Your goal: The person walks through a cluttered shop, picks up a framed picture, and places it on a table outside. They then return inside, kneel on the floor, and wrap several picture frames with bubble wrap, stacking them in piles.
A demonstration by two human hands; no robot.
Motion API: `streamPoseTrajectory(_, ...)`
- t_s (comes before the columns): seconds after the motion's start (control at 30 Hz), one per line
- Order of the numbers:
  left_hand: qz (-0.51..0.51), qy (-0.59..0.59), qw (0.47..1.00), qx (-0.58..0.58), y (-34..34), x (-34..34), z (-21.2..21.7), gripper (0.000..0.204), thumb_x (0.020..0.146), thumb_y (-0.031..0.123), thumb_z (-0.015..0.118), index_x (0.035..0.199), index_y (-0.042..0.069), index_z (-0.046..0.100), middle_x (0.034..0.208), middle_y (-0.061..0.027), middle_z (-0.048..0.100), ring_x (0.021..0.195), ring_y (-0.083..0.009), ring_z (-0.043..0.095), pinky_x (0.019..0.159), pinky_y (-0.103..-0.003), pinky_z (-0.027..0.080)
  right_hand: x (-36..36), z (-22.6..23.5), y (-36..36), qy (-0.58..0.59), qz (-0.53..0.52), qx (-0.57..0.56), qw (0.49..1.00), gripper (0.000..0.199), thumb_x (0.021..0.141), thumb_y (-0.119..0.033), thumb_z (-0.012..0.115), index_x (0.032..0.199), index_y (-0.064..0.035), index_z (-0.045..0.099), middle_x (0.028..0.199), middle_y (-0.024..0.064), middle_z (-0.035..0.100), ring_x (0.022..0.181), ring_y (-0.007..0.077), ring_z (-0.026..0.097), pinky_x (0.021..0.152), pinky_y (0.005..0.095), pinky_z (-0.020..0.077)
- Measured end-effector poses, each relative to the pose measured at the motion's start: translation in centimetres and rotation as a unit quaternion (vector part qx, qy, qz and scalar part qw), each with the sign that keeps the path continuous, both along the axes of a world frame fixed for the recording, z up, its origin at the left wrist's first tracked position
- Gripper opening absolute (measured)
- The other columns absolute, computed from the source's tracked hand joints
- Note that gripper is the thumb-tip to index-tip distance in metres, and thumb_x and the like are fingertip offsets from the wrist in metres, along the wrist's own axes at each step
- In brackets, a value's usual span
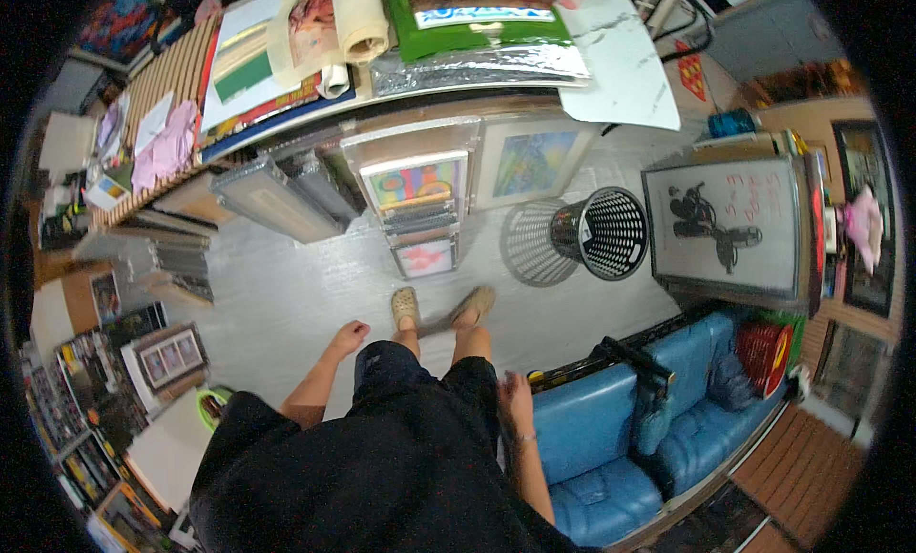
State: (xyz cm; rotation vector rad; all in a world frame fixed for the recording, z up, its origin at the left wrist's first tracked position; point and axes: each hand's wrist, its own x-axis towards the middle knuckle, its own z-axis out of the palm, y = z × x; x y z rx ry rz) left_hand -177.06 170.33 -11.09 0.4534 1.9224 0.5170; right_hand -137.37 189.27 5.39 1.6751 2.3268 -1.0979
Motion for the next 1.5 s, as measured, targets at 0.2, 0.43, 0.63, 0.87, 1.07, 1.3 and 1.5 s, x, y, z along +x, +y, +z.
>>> streamPoseTrajectory(0.2, 0.227, 0.023, 0.973, 0.017, 3.0, 3.0, -4.2, 0.036, 0.089, 0.034, 0.057, 0.101, 0.001, 0.062, 0.091, -0.0171, 0.065, 0.084, -0.0279, 0.064, 0.074, -0.036, 0.049, -18.3, -2.9, 26.9, 0.079, 0.212, 0.114, 0.967, 0.038, 0.085, -0.02, 0.06, 0.116, -0.0001, 0.05, 0.1, 0.0235, 0.055, 0.095, 0.0433, 0.052, 0.08, 0.0471, 0.0444)
streamPoseTrajectory(0.43, 0.378, -0.029, 0.925, -0.018, 16.8, 7.0, -0.8, 0.039, 0.094, 0.035, 0.054, 0.116, 0.003, 0.054, 0.105, -0.01, 0.062, 0.093, -0.0201, 0.061, 0.08, -0.032, 0.047, -41.9, -16.4, 44.1, 0.108, 0.383, 0.256, 0.881, 0.056, 0.078, -0.031, 0.068, 0.122, -0.0029, 0.047, 0.116, 0.0171, 0.053, 0.108, 0.034, 0.051, 0.091, 0.0455, 0.0402)
streamPoseTrajectory(0.63, 0.371, -0.012, 0.926, 0.065, 32.5, 4.7, -1.7, 0.046, 0.093, 0.035, 0.055, 0.122, -0.001, 0.05, 0.113, -0.0135, 0.059, 0.1, -0.0219, 0.059, 0.083, -0.034, 0.047, -44.2, -21.6, 45.6, 0.044, 0.384, 0.268, 0.882, 0.042, 0.073, -0.033, 0.07, 0.106, -0.0099, 0.057, 0.104, 0.0106, 0.059, 0.103, 0.0297, 0.054, 0.094, 0.044, 0.0368)
streamPoseTrajectory(0.87, 0.644, -0.098, 0.753, 0.089, 46.0, -3.7, -0.2, 0.084, 0.079, 0.05, 0.069, 0.135, 0.005, 0.026, 0.127, -0.0164, 0.046, 0.112, -0.0284, 0.05, 0.081, -0.041, 0.045, -38.3, -18.4, 41.7, 0.074, 0.41, 0.207, 0.885, 0.034, 0.073, -0.024, 0.069, 0.102, -0.011, 0.058, 0.092, 0.0077, 0.056, 0.097, 0.0272, 0.052, 0.087, 0.0419, 0.0377)
streamPoseTrajectory(1.07, 0.722, -0.074, 0.682, 0.086, 47.2, -4.2, -1.5, 0.086, 0.073, 0.034, 0.072, 0.134, 0.006, 0.017, 0.13, -0.0178, 0.038, 0.112, -0.0309, 0.045, 0.074, -0.044, 0.048, -34.7, -17.0, 43.0, 0.131, 0.477, 0.053, 0.868, 0.048, 0.081, -0.042, 0.063, 0.114, -0.0081, 0.057, 0.104, 0.0116, 0.057, 0.099, 0.0309, 0.053, 0.088, 0.0443, 0.0394)
streamPoseTrajectory(1.3, 0.71, -0.03, 0.691, 0.134, 45.6, -1.5, -1.8, 0.074, 0.076, 0.024, 0.069, 0.133, 0.006, 0.025, 0.121, -0.013, 0.046, 0.097, -0.0202, 0.05, 0.059, -0.034, 0.048, -35.9, -20.6, 54.6, -0.012, 0.401, 0.339, 0.851, 0.053, 0.079, -0.033, 0.067, 0.122, -0.0067, 0.049, 0.115, 0.016, 0.054, 0.108, 0.0336, 0.049, 0.096, 0.0461, 0.0373)
streamPoseTrajectory(1.5, 0.711, -0.029, 0.696, 0.09, 44.4, -0.5, -1.8, 0.074, 0.076, 0.024, 0.069, 0.134, 0.005, 0.029, 0.119, -0.0087, 0.049, 0.091, -0.0155, 0.05, 0.062, -0.026, 0.045, -32.4, -18.2, 52.3, -0.051, 0.513, 0.188, 0.836, 0.027, 0.079, -0.022, 0.066, 0.099, -0.0082, 0.053, 0.097, 0.01, 0.055, 0.092, 0.0317, 0.057, 0.079, 0.0434, 0.0481)
